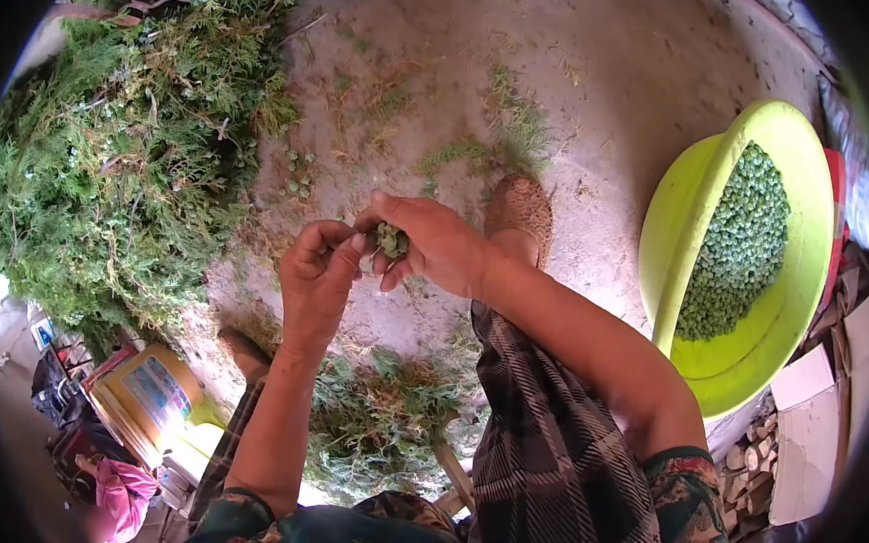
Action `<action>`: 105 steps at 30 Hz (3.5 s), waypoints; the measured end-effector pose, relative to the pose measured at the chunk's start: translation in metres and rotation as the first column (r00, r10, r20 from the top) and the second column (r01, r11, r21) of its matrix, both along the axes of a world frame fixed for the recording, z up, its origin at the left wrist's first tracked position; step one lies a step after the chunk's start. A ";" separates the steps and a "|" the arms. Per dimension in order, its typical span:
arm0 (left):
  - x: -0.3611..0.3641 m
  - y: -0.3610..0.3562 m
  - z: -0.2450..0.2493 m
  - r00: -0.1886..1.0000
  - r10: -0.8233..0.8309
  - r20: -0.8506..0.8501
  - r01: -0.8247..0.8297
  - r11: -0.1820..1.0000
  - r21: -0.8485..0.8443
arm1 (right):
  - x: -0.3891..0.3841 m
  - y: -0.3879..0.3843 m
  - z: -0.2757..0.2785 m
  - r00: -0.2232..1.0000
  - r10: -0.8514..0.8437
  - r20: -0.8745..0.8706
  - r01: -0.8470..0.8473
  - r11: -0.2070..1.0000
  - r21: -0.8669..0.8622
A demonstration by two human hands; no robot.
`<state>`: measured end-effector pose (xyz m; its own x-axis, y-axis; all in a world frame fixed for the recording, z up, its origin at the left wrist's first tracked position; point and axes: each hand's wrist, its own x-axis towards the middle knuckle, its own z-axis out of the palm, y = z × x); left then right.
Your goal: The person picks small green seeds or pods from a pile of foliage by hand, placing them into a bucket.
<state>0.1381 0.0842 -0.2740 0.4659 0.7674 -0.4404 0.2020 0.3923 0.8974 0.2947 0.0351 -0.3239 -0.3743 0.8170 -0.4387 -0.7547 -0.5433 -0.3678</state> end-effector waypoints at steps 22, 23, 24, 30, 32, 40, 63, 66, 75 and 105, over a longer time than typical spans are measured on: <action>0.023 -0.021 0.000 0.926 -0.223 -0.305 0.372 0.673 0.640 | 0.001 -0.006 -0.004 0.976 -0.217 0.013 0.215 0.954 -0.209; 0.023 -0.022 0.000 0.946 -0.217 -0.242 0.322 0.726 0.608 | 0.002 -0.006 -0.004 0.975 -0.219 -0.022 0.209 0.954 -0.216; 0.023 -0.023 -0.001 0.946 -0.217 -0.240 0.321 0.727 0.608 | 0.001 -0.007 -0.004 0.976 -0.219 -0.021 0.209 0.953 -0.217; 0.017 -0.029 0.003 0.978 -0.106 -0.181 0.189 0.819 0.542 | -0.004 -0.008 -0.002 0.973 -0.213 0.090 0.227 0.953 -0.200; 0.007 -0.037 0.012 0.968 -0.196 -0.156 0.234 0.930 0.284 | 0.000 -0.011 -0.010 0.976 -0.196 0.093 0.213 0.949 -0.232; -0.039 0.007 -0.030 0.721 -0.478 -0.502 0.464 0.871 -0.164 | 0.015 -0.015 -0.010 0.970 -0.241 -0.024 0.226 0.937 -0.264; -0.050 0.093 -0.105 0.737 0.280 -0.615 0.292 0.689 0.664 | 0.005 -0.027 -0.034 0.991 -0.070 -0.114 0.022 0.925 -0.379; -0.047 0.097 -0.112 0.652 0.152 -0.742 0.392 0.771 0.502 | 0.006 -0.025 -0.031 0.990 -0.084 -0.109 0.036 0.920 -0.390; -0.039 0.058 -0.082 0.861 0.212 -0.462 0.033 0.884 0.467 | 0.003 -0.022 -0.033 0.997 -0.050 -0.067 0.024 0.936 -0.352; -0.028 0.075 -0.123 0.712 0.290 -0.640 0.333 0.663 0.671 | 0.010 -0.026 -0.017 0.997 -0.050 -0.051 0.028 0.930 -0.367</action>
<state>0.1099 0.1590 -0.3974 0.3154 0.9476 0.0514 0.8293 -0.3016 0.4705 0.3051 0.0093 -0.3408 -0.3794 0.6189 -0.6877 -0.7924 -0.6011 -0.1038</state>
